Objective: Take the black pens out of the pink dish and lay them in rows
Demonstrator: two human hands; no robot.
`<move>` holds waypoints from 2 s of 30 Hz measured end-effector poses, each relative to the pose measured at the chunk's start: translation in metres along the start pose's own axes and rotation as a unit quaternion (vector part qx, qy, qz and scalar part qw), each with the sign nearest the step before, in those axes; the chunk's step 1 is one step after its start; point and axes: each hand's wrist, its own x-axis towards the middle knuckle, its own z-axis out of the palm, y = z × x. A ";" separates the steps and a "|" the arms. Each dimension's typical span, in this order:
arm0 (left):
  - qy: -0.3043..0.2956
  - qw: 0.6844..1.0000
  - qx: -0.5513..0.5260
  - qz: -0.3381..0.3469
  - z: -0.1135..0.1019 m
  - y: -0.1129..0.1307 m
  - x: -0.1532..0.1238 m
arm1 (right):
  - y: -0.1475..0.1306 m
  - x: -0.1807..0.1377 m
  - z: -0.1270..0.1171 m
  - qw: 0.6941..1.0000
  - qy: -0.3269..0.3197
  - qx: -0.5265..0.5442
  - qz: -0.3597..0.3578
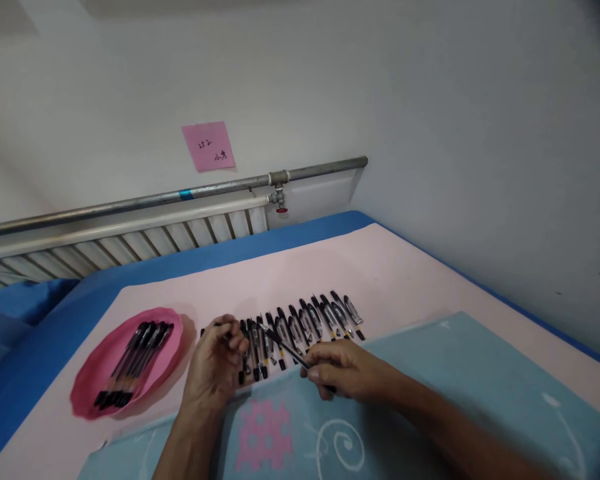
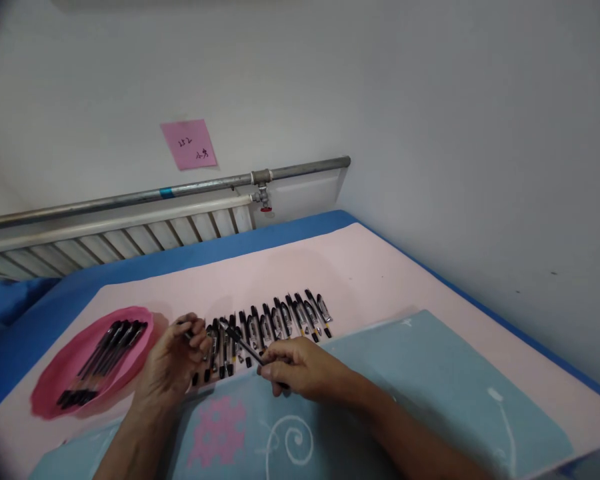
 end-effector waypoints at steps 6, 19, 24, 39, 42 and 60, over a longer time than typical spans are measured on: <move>-0.109 0.986 0.096 -0.087 0.012 -0.022 -0.016 | 0.000 0.001 0.001 0.998 -0.021 0.055 0.026; -0.071 0.993 0.090 -0.032 0.015 -0.029 -0.015 | 0.005 0.003 0.005 0.998 0.049 0.043 -0.021; -0.083 0.993 0.079 -0.032 0.016 -0.027 -0.016 | 0.000 0.002 0.002 0.994 -0.054 0.093 -0.005; -0.073 0.994 0.083 -0.019 0.016 -0.027 -0.014 | 0.002 0.005 0.003 0.986 0.048 0.159 0.028; -0.077 0.992 0.093 -0.018 0.015 -0.027 -0.015 | 0.004 0.006 0.004 0.978 -0.019 0.203 0.038; -0.078 0.990 0.113 -0.019 0.016 -0.027 -0.015 | 0.005 0.009 0.004 0.982 0.034 0.178 0.046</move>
